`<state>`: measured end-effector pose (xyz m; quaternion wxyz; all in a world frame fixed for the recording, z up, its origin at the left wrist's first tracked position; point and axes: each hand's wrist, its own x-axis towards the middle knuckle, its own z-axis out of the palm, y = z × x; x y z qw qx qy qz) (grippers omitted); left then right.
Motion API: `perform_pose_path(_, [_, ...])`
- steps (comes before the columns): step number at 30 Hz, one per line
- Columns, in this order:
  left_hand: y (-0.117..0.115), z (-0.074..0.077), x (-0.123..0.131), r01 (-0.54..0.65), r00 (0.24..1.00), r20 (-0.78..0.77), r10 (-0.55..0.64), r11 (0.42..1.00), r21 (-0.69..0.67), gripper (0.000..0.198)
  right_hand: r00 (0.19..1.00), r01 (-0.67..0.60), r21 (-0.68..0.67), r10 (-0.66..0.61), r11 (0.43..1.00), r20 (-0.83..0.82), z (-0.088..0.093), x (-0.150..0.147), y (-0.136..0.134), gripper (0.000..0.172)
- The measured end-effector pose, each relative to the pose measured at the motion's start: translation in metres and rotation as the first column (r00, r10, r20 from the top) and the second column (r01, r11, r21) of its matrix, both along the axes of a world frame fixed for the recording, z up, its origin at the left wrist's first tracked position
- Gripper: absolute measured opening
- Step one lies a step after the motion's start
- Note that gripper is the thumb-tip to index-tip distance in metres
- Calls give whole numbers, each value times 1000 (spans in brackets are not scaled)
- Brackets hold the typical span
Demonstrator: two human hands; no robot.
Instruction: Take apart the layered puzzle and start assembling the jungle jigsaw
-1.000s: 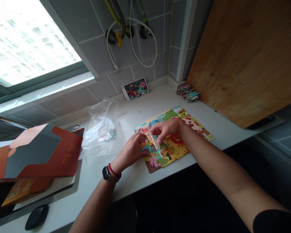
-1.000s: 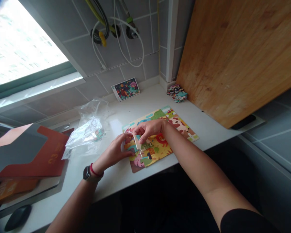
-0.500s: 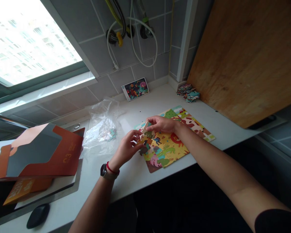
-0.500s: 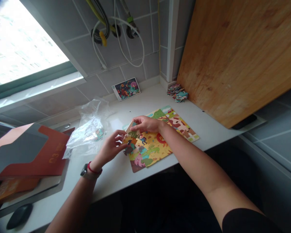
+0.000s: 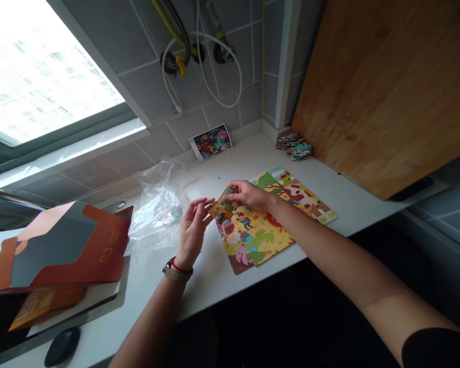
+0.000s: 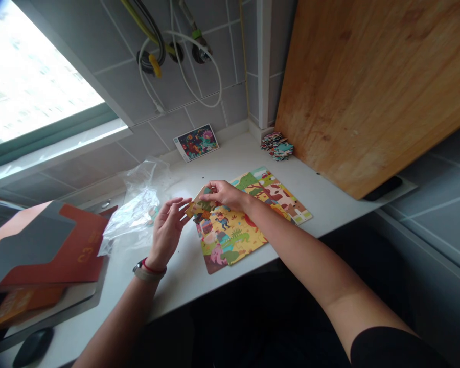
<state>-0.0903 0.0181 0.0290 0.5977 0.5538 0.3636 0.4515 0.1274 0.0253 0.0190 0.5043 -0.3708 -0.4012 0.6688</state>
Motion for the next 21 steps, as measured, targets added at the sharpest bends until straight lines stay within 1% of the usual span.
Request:
perform_pose_path(2, [-1, 1, 2, -12, 1000, -26, 13, 999, 53, 39, 987, 139, 1, -139, 990, -84, 2, 6, 5, 49])
perform_pose_path(3, [-1, 1, 3, 0, 997, -83, 7, 996, 86, 40, 962, 237, 0, -235, 972, -139, 2, 10, 8, 50])
perform_pose_path(4, [0, 2, 4, 26, 986, -167, -6, 992, 120, 41, 920, 347, -5, -341, 938, -194, 2, 15, 12, 50])
perform_pose_path(5, [1, 3, 5, 63, 963, -269, -18, 985, 160, 40, 864, 452, -19, -442, 892, -241, 2, 20, 15, 49])
perform_pose_path(7, [6, 4, 9, 164, 875, -484, -13, 949, 271, 39, 746, 608, -66, -598, 791, -293, 0, 31, 21, 46])
perform_pose_path(8, [10, 4, 11, 217, 819, -573, 15, 918, 333, 41, 703, 652, -92, -645, 753, -298, -1, 35, 23, 44])
perform_pose_path(9, [14, 4, 14, 267, 764, -643, 53, 882, 390, 46, 676, 678, -111, -676, 726, -293, -2, 38, 25, 43])
perform_pose_path(10, [19, 4, 18, 314, 713, -695, 91, 845, 433, 53, 664, 692, -121, -693, 712, -281, -3, 40, 26, 41])
perform_pose_path(12, [28, 1, 26, 387, 632, -762, 143, 793, 470, 68, 678, 696, -96, -695, 712, -240, -5, 41, 25, 41])
perform_pose_path(14, [34, -4, 35, 432, 572, -805, 154, 778, 456, 79, 715, 689, -4, -680, 725, -163, -6, 39, 23, 41])
perform_pose_path(16, [34, -9, 44, 464, 524, -841, 139, 781, 418, 87, 748, 661, 126, -663, 740, -29, -7, 35, 20, 38])
perform_pose_path(18, [30, -14, 50, 479, 501, -855, 137, 779, 405, 90, 770, 587, 239, -624, 773, 128, -8, 32, 18, 33])
perform_pose_path(20, [26, -17, 53, 466, 514, -843, 156, 775, 428, 89, 780, 483, 326, -569, 812, 261, -9, 29, 17, 25])
perform_pose_path(21, [25, -18, 54, 451, 532, -831, 164, 776, 442, 88, 777, 435, 368, -549, 822, 308, -10, 27, 16, 21])
